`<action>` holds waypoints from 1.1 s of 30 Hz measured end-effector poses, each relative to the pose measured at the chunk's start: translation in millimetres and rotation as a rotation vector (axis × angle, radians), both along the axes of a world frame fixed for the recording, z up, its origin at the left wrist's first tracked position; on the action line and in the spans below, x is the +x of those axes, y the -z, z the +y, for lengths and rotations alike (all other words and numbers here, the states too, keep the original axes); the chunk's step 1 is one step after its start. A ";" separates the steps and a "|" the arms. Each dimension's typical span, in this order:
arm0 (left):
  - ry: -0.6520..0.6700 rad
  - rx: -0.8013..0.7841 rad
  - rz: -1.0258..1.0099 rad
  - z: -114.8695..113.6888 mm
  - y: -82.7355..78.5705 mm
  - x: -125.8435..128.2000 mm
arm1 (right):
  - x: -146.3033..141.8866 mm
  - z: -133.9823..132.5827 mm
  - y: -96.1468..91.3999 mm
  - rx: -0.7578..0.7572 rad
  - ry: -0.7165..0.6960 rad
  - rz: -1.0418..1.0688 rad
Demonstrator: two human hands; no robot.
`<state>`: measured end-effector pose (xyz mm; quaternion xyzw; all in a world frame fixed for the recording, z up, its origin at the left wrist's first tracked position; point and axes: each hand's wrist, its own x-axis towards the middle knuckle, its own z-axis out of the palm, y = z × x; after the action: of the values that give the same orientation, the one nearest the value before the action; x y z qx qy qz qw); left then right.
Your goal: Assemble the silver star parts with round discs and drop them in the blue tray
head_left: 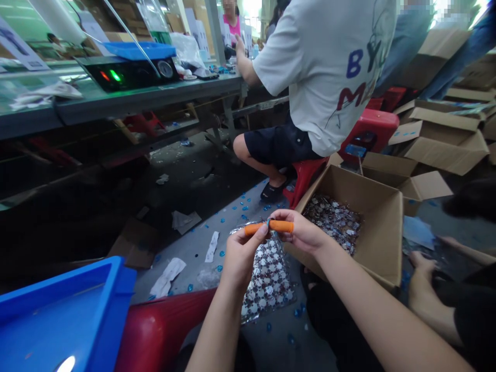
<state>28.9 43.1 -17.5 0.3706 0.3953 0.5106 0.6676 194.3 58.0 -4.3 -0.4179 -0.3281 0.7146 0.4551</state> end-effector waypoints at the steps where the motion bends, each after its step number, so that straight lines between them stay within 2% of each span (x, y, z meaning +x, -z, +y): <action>1: 0.012 0.013 0.009 -0.4 -0.3 -0.6 | 0.0 -0.6 -0.8 -0.014 -0.011 0.019; 8: 0.055 0.047 0.090 -0.2 -0.4 -5.4 | -2.4 -2.1 -0.7 -0.063 -0.018 0.029; 15: -0.073 0.076 0.253 1.2 -3.2 -4.7 | -8.1 -0.8 2.9 -0.080 0.014 -0.031; 20: -0.094 0.087 0.223 0.4 -0.5 -2.0 | -8.0 -1.1 2.1 -0.103 0.007 0.014; 26: -0.037 0.081 0.048 -0.1 3.2 0.4 | -5.2 0.1 4.5 -0.095 -0.007 0.142; 33: -0.035 0.039 -0.021 1.0 3.4 4.0 | -1.7 1.8 5.0 -0.079 -0.023 0.116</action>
<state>32.9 44.0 -20.8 0.3713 0.3845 0.5336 0.6555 192.5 59.9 -9.3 -0.3895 -0.2774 0.7551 0.4485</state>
